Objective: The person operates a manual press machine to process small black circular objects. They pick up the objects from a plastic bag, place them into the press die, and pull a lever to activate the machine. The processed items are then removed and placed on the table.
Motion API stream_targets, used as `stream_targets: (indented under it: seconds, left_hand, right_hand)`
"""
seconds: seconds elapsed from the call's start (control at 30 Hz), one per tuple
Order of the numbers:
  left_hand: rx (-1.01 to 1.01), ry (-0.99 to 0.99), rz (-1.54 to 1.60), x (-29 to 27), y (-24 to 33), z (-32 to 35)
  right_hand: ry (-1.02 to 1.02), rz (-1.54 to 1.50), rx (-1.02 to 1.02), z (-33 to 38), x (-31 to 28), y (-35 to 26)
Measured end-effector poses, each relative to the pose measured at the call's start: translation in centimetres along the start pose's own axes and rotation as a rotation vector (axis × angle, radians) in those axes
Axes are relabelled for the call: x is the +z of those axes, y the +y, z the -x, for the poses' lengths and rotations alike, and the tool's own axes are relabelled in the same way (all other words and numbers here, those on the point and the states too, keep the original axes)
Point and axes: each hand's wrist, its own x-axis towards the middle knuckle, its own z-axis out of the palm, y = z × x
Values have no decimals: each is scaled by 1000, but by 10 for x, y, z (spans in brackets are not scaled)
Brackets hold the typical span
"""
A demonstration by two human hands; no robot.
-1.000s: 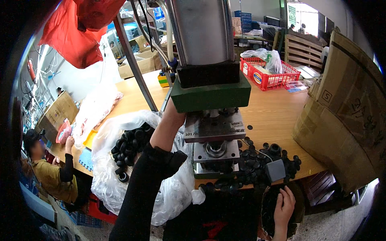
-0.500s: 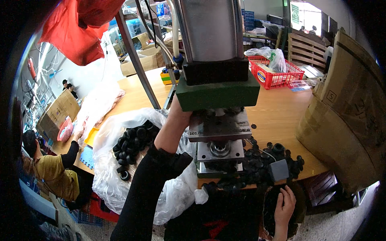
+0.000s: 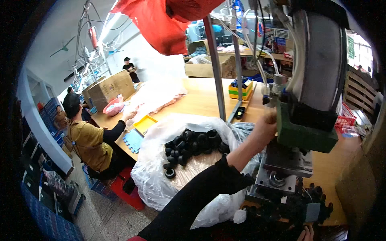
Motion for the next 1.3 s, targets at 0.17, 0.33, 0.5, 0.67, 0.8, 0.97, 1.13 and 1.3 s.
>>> stream_targets:
  seconds: [0.17,0.33,0.5,0.67,0.8,0.97,1.13,1.3]
  left_hand:
    - [26,63,-119,-13,14,15]
    - [26,162,-322,-34,30,52]
    - [-151,132,-307,-68,35,140]
    - [-357,213,-274,-94,41,240]
    - [-345,342,-147,-92,47,300]
    - [-376,328,-43,-89,59,338]
    - [-330,426,118,-85,51,371]
    - [-334,472,195,-87,56,397]
  right_hand:
    - [-52,-18,-44,-5,2,-10]
    - [-38,-35,-60,1,6,4]
    - [-54,35,32,14,0,21]
    - [-107,-47,168,13,9,26]
    - [-186,-75,145,1,22,1]
    - [-187,-58,39,-4,28,-35]
    - [-215,-67,35,5,23,-49]
    - [-210,-74,-26,13,24,-35]
